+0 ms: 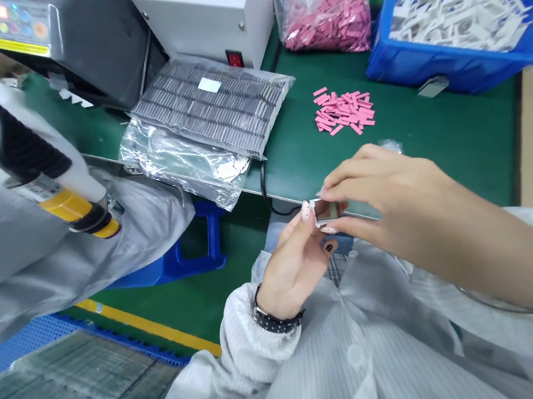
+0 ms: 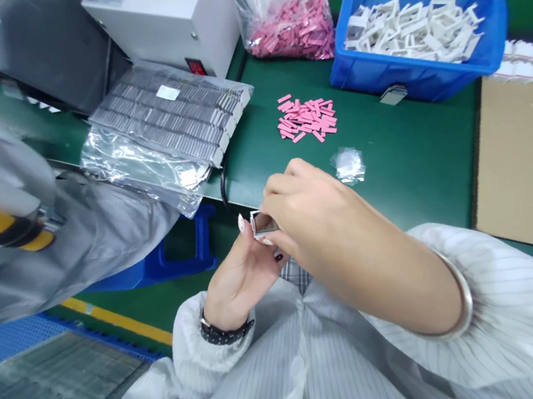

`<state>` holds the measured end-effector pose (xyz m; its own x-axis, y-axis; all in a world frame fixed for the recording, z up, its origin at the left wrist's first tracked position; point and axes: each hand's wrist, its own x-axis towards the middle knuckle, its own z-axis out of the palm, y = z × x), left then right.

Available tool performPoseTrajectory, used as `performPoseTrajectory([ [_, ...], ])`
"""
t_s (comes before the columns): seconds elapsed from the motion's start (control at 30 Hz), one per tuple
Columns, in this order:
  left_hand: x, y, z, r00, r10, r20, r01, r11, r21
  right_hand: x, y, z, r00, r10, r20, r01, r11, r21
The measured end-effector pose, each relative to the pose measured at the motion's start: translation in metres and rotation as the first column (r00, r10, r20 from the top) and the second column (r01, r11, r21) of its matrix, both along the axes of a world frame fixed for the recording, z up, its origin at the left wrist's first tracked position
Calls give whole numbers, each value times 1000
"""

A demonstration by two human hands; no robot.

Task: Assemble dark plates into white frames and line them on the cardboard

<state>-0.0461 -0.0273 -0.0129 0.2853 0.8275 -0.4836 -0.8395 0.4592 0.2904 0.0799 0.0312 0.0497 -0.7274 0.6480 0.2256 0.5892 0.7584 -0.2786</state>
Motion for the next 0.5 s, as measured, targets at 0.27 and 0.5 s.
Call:
performPoseTrajectory([
  [0.27, -4, 4, -7, 999, -45, 17, 44, 997, 67, -10, 7, -1, 996, 11, 88, -15, 999, 46],
  [0.5, -5, 9, 2, 997, -61, 49, 62, 998, -32, -15, 10, 6, 999, -37, 28, 39, 998, -55],
])
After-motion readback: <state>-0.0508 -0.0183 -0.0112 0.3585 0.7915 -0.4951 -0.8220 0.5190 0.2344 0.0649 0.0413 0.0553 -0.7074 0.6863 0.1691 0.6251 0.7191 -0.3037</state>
